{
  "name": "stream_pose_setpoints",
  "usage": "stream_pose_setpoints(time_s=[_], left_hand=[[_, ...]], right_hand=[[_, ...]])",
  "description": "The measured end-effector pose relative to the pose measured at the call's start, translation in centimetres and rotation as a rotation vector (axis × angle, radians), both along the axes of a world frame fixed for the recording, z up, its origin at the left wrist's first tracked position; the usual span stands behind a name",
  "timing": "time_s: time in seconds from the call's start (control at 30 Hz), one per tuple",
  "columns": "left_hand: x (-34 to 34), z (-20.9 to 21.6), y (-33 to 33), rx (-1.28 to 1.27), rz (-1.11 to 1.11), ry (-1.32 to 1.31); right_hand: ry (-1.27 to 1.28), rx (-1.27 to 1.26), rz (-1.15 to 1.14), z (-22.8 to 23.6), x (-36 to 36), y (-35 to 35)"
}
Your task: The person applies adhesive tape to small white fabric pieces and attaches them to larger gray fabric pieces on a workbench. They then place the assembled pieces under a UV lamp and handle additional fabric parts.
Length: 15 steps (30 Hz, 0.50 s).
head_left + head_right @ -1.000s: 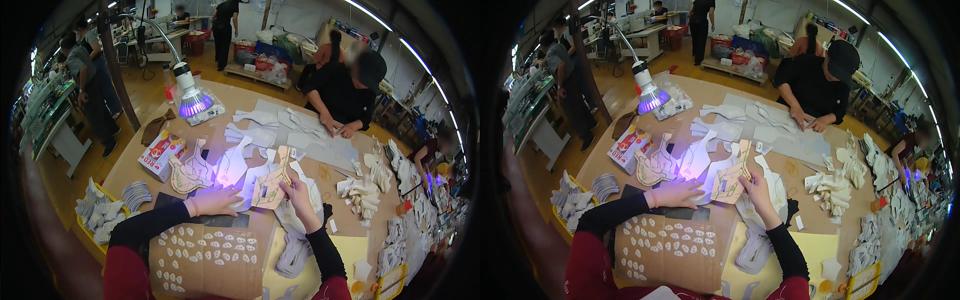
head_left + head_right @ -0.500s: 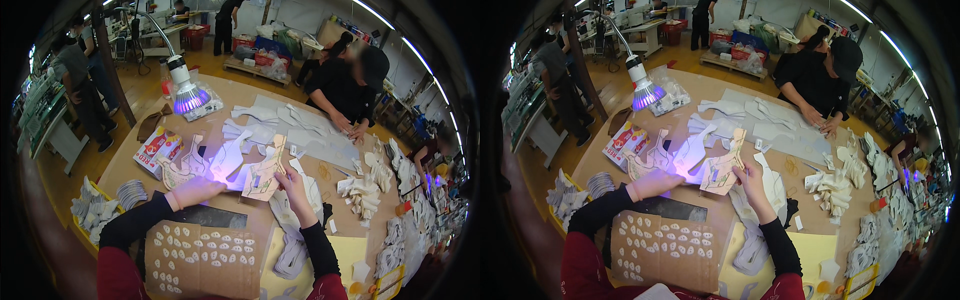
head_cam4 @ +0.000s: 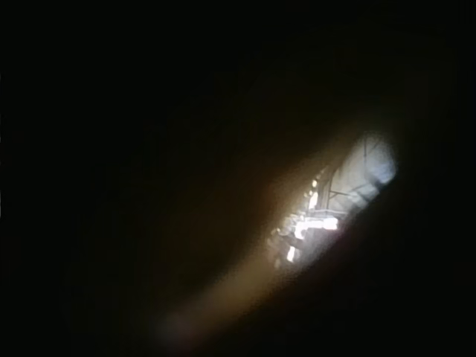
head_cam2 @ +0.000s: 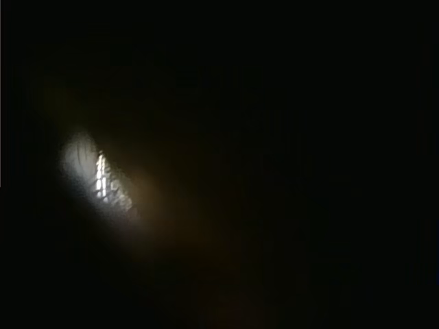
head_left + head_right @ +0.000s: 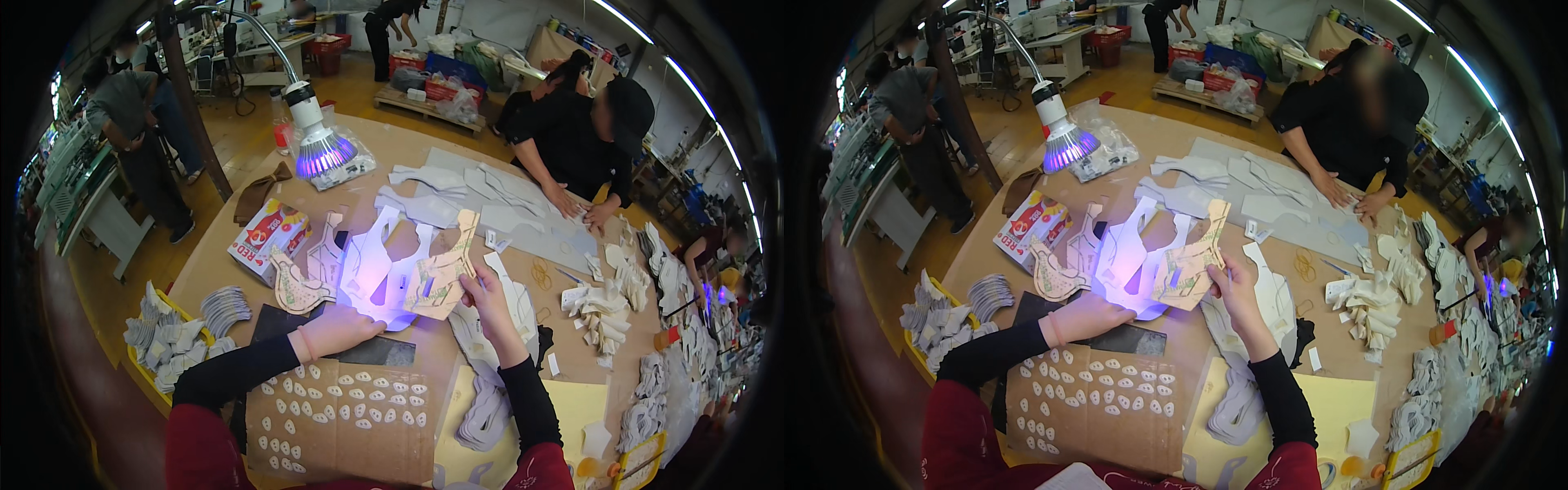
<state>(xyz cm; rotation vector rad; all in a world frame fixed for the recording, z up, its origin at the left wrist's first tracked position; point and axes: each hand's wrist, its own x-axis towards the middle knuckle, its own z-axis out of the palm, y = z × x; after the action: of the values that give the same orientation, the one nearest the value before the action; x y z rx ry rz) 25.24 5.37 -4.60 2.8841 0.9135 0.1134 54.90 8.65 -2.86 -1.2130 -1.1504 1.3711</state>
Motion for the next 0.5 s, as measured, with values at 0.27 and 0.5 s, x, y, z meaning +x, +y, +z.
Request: stream_pose_setpoints(time_s=[0.27, 0.5], left_hand=[[0.9, -0.2, 0.7, -0.168, 0.014, -0.064], [-1.4, -1.4, 2.8, -0.255, 0.085, -0.316]], right_hand=[[-0.045, 0.056, -0.031, 0.7, 0.8, 0.9], [-0.103, 0.028, -0.101, -1.1, 1.0, 1.9]])
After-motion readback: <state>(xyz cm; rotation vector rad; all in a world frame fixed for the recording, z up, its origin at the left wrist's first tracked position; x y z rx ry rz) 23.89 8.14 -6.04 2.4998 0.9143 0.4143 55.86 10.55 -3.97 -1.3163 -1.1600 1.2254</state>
